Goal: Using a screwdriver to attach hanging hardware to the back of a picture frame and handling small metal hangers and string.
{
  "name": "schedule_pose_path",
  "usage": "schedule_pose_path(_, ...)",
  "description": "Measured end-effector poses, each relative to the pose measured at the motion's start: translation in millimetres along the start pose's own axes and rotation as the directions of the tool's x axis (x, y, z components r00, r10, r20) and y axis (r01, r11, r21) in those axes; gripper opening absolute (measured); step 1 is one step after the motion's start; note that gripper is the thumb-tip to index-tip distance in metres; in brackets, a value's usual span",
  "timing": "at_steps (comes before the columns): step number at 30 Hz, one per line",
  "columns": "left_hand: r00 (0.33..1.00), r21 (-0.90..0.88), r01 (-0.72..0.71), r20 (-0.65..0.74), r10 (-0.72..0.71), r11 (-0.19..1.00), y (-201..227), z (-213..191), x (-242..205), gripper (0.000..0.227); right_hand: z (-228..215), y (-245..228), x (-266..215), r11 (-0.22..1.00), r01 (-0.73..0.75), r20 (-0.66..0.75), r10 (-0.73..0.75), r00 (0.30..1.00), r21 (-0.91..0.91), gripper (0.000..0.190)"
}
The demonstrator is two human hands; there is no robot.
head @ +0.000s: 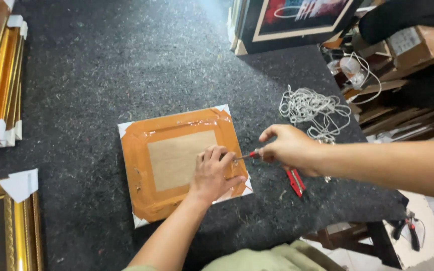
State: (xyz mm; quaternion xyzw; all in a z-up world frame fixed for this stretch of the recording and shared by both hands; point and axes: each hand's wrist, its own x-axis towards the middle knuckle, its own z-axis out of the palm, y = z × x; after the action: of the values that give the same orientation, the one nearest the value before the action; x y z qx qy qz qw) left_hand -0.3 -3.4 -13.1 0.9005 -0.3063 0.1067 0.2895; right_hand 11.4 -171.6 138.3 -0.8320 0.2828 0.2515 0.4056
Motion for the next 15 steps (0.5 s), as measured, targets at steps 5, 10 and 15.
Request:
schedule_pose_path(5,1.000,-0.013,-0.005,0.020,0.006,1.000,0.8,-0.3,2.9,0.058,-22.2,-25.2,-20.8,0.973,0.062,0.109,-0.039,0.993,-0.221,0.043)
schedule_pose_path(10,0.998,-0.024,0.017,0.055,-0.016,1.000,1.0,-3.2,0.0,0.056,-30.9,-27.6,-34.8,-0.045,0.599,0.582,-0.306,0.754,-0.799,0.043)
schedule_pose_path(15,0.997,-0.023,0.029,0.068,-0.027,0.999,0.6,-1.8,1.8,0.058,-18.0,7.4,-4.0,-0.433,0.706,0.783,-0.554,0.283,-0.561,0.025)
